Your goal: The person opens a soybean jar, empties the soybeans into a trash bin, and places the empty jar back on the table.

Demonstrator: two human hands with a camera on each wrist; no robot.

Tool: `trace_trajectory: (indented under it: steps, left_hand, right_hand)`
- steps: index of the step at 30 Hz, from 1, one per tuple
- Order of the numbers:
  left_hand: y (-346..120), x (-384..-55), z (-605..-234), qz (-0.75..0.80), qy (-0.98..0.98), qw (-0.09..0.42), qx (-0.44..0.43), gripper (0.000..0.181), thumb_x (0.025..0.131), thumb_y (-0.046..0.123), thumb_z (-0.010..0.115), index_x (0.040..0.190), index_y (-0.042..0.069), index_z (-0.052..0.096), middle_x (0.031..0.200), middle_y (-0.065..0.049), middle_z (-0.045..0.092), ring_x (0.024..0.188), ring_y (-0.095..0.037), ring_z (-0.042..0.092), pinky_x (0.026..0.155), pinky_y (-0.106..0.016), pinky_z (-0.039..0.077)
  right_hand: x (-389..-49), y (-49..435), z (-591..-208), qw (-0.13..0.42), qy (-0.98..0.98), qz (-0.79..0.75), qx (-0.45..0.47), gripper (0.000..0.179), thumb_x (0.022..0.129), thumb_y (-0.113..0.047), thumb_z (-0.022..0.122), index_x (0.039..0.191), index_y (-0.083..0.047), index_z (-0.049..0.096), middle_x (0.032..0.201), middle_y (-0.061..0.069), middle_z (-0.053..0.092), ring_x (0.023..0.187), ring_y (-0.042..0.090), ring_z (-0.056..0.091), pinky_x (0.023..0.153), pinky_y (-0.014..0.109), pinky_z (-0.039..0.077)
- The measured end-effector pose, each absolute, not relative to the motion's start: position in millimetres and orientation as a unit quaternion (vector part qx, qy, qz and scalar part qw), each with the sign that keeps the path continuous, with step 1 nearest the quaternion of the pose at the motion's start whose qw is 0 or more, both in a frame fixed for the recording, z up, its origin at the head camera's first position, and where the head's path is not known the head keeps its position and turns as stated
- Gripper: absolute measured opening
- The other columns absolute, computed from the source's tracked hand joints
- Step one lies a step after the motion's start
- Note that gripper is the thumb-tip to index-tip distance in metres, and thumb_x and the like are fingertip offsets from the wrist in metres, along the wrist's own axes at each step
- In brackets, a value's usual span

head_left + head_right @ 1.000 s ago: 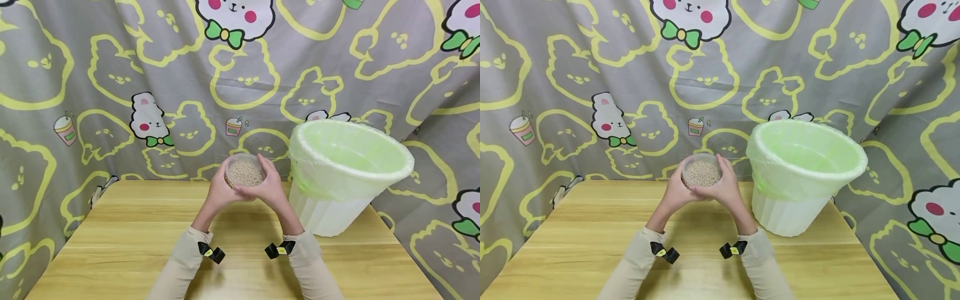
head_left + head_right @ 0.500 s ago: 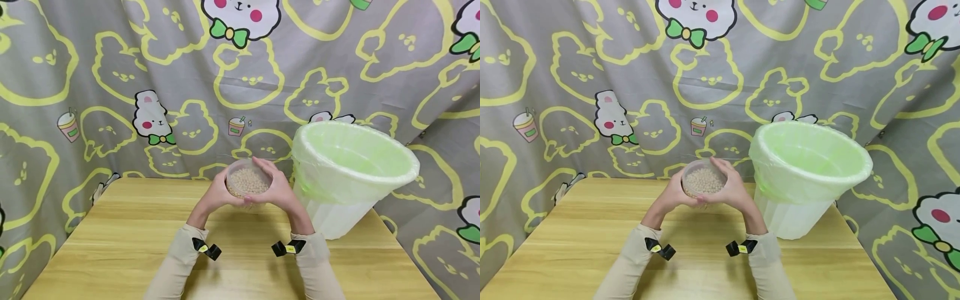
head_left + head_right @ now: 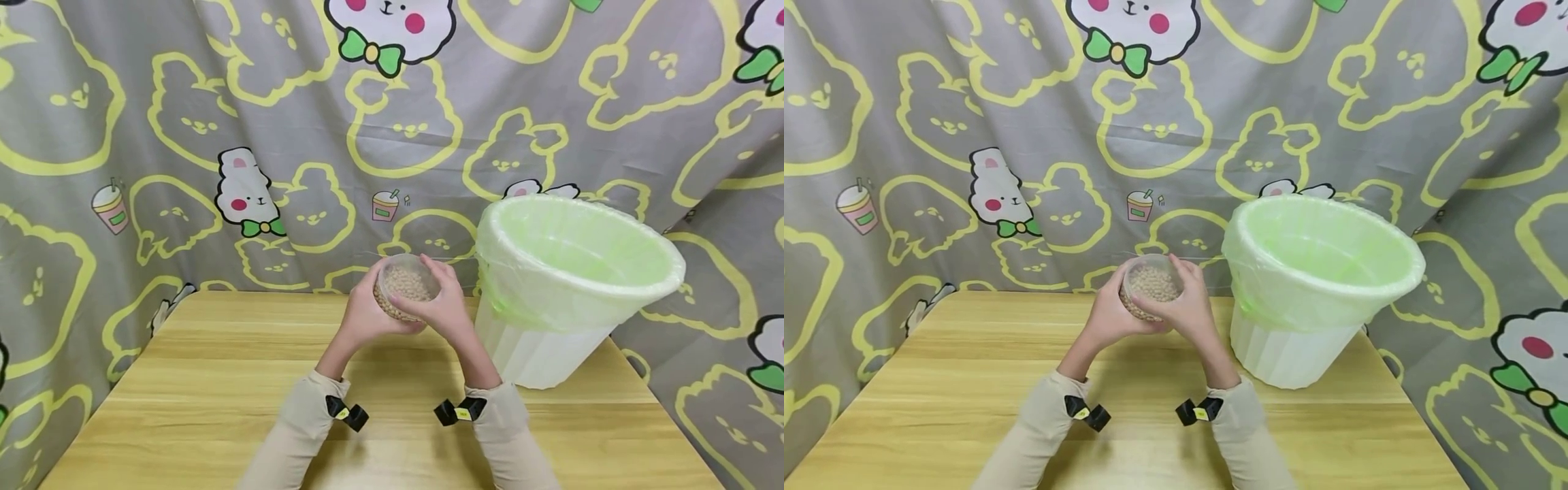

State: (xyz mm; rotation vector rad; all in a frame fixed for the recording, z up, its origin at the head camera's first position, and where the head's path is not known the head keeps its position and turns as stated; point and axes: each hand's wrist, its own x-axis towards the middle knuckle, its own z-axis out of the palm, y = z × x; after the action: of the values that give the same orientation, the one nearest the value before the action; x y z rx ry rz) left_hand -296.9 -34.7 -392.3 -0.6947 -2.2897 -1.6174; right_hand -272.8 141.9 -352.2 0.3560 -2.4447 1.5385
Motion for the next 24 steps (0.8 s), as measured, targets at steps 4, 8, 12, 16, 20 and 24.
trace_trajectory:
  steps: [4,8,12,16,20,24]
  left_hand:
    - [-45,-301,-393,-0.559,-0.78,0.079,-0.271,0.117,0.054,0.03,0.102,0.153,0.03,0.04,0.14,0.001,0.057,0.126,-0.021,0.057,0.102,-0.046,0.051]
    - [-55,-305,-391,-0.558,-0.774,0.058,-0.293,0.114,0.056,0.024,0.102,0.153,0.028,0.042,0.14,0.001,0.057,0.124,-0.022,0.057,0.1,-0.047,0.052]
    - [-53,-305,-389,-0.526,-0.803,0.114,-0.256,0.118,0.053,0.034,0.102,0.153,0.026,0.041,0.139,-0.001,0.058,0.123,-0.024,0.059,0.099,-0.048,0.053]
    - [-48,-302,-389,-0.491,-0.825,0.157,-0.232,0.123,0.051,0.042,0.101,0.154,0.02,0.04,0.141,-0.007,0.058,0.125,-0.027,0.06,0.101,-0.049,0.053]
    - [-50,-304,-389,-0.502,-0.817,0.142,-0.243,0.123,0.051,0.038,0.102,0.155,0.021,0.039,0.14,-0.006,0.058,0.125,-0.026,0.059,0.102,-0.049,0.053]
    - [-57,-307,-391,-0.529,-0.801,0.091,-0.267,0.118,0.053,0.03,0.102,0.154,0.025,0.041,0.14,-0.002,0.057,0.124,-0.023,0.058,0.101,-0.048,0.052]
  right_hand:
    - [-276,150,-356,0.116,-0.839,0.498,0.185,0.098,0.07,-0.027,0.093,0.153,-0.009,0.046,0.151,0.014,0.044,0.137,0.035,0.046,0.114,0.057,0.041]
    - [-278,156,-356,0.091,-0.835,0.493,0.226,0.094,0.072,-0.024,0.092,0.154,-0.015,0.046,0.156,0.012,0.038,0.142,0.035,0.04,0.115,0.06,0.038]
    - [-277,143,-356,0.081,-0.834,0.52,0.166,0.1,0.074,-0.032,0.092,0.158,-0.017,0.039,0.162,0.012,0.027,0.147,0.034,0.031,0.119,0.06,0.033]
    - [-275,128,-359,0.091,-0.827,0.544,0.108,0.105,0.073,-0.037,0.092,0.159,-0.015,0.036,0.161,0.013,0.028,0.146,0.033,0.034,0.119,0.056,0.034]
    - [-277,128,-361,0.115,-0.827,0.534,0.131,0.099,0.072,-0.03,0.092,0.156,-0.012,0.042,0.157,0.014,0.036,0.142,0.034,0.039,0.117,0.056,0.038]
    - [-281,139,-360,0.103,-0.826,0.517,0.198,0.096,0.069,-0.024,0.094,0.153,-0.013,0.049,0.155,0.012,0.041,0.141,0.033,0.041,0.114,0.058,0.04]
